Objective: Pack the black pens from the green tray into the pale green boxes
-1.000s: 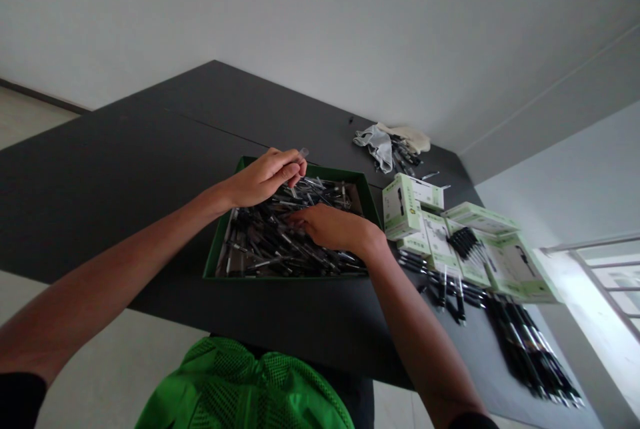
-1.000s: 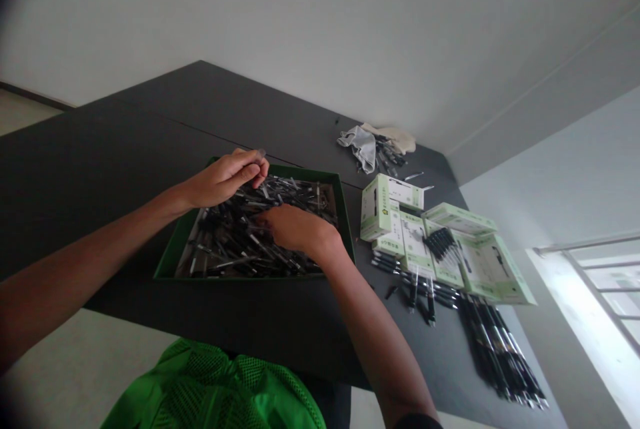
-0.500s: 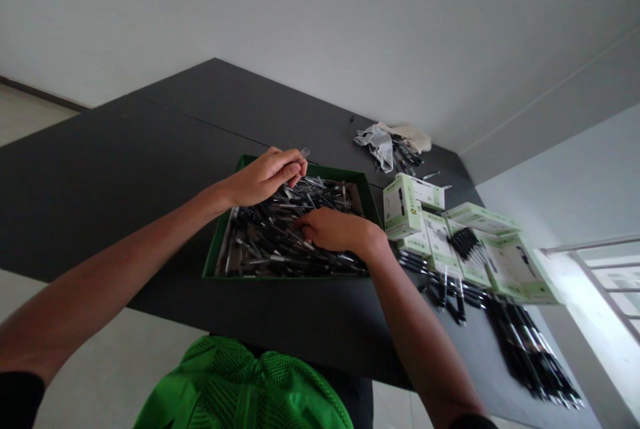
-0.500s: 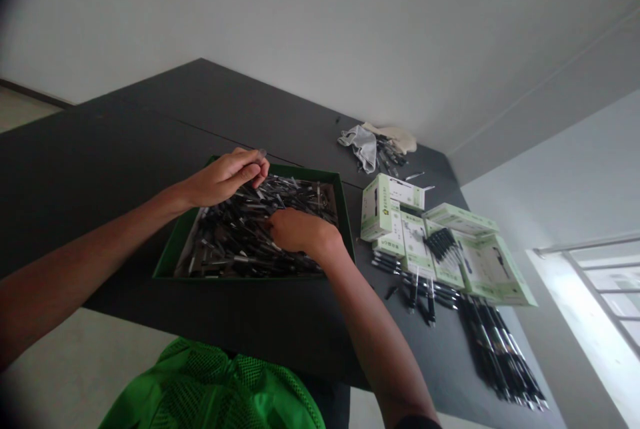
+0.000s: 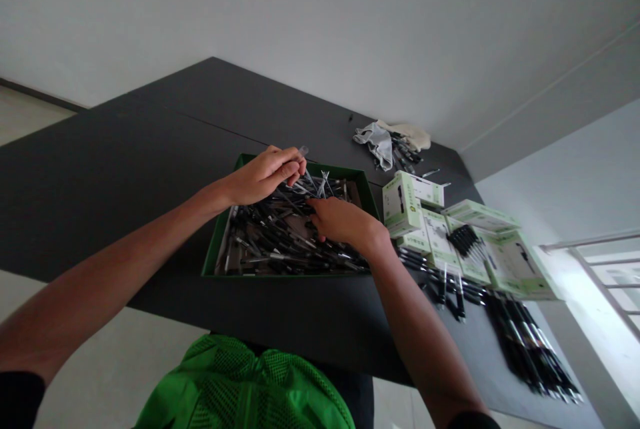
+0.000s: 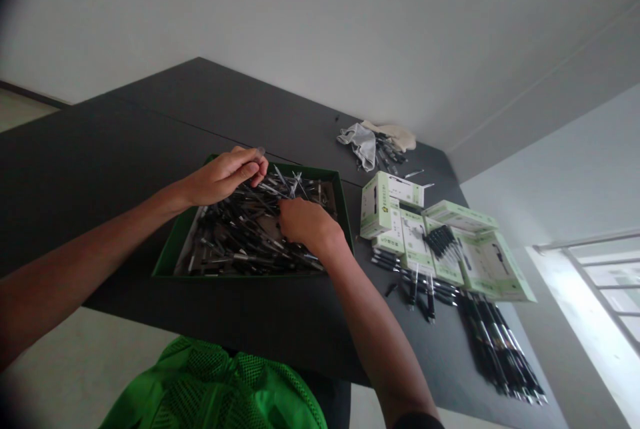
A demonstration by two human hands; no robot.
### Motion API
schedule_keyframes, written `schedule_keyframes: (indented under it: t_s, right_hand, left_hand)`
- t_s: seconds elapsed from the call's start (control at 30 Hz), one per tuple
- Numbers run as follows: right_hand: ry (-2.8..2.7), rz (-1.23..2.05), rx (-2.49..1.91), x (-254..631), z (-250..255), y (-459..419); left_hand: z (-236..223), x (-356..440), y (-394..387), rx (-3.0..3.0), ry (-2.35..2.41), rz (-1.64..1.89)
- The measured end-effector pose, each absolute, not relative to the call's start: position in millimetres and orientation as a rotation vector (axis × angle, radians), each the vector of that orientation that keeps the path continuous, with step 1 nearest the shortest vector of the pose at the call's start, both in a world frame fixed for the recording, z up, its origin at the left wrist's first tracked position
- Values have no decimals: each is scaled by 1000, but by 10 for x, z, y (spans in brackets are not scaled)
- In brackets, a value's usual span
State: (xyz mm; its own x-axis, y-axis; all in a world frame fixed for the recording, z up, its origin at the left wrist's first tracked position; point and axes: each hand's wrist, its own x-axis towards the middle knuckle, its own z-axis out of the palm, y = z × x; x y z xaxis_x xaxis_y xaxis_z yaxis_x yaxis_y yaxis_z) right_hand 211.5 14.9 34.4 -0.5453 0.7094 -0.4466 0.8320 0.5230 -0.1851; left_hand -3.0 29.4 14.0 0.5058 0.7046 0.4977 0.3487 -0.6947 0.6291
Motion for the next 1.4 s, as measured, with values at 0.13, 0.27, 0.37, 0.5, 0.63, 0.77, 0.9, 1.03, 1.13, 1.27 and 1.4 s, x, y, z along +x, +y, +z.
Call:
schedule_keyframes:
  t_s: [0.13, 0.27, 0.37, 0.5, 0.63, 0.77, 0.9, 1.03, 1.13, 1.27, 1.4]
  right_hand:
    - [2580, -511, 1224, 2092, 366, 95]
    - [2653, -630, 1128, 2036, 375, 55]
    - [2650, -702, 1035, 1993, 339, 35]
    - [2540, -605, 1170, 1997, 316, 24]
    - [2508, -487, 1247, 2033, 355, 26]
    - [2622, -570, 1167, 2005, 364, 23]
    - [2714, -860, 832, 1942, 312, 15]
    - [2605, -861, 825, 1936, 276, 8]
    - [2527, -765, 1005, 1972, 299, 3]
    - [2506, -584, 1204, 2007, 371, -22]
    - [2483, -493, 1240, 1992, 433, -64]
  left_hand:
    - [155, -25, 285, 2290, 883, 1049]
    - [157, -24, 287, 2296, 874, 1068]
    - [144, -28, 297, 2315, 864, 1072]
    - [139, -29, 300, 2325, 853, 1068]
    - [148, -25, 294, 2306, 845, 1064]
    - [149, -22, 293, 2305, 851, 1075]
    - [145, -24, 295, 2312, 870, 1064]
    - [134, -27, 305, 2329, 863, 1069]
    - [130, -27, 310, 2337, 850, 1077]
    - [135, -29, 307, 2339, 852, 1065]
    - [129, -35, 307, 2339, 852, 1059]
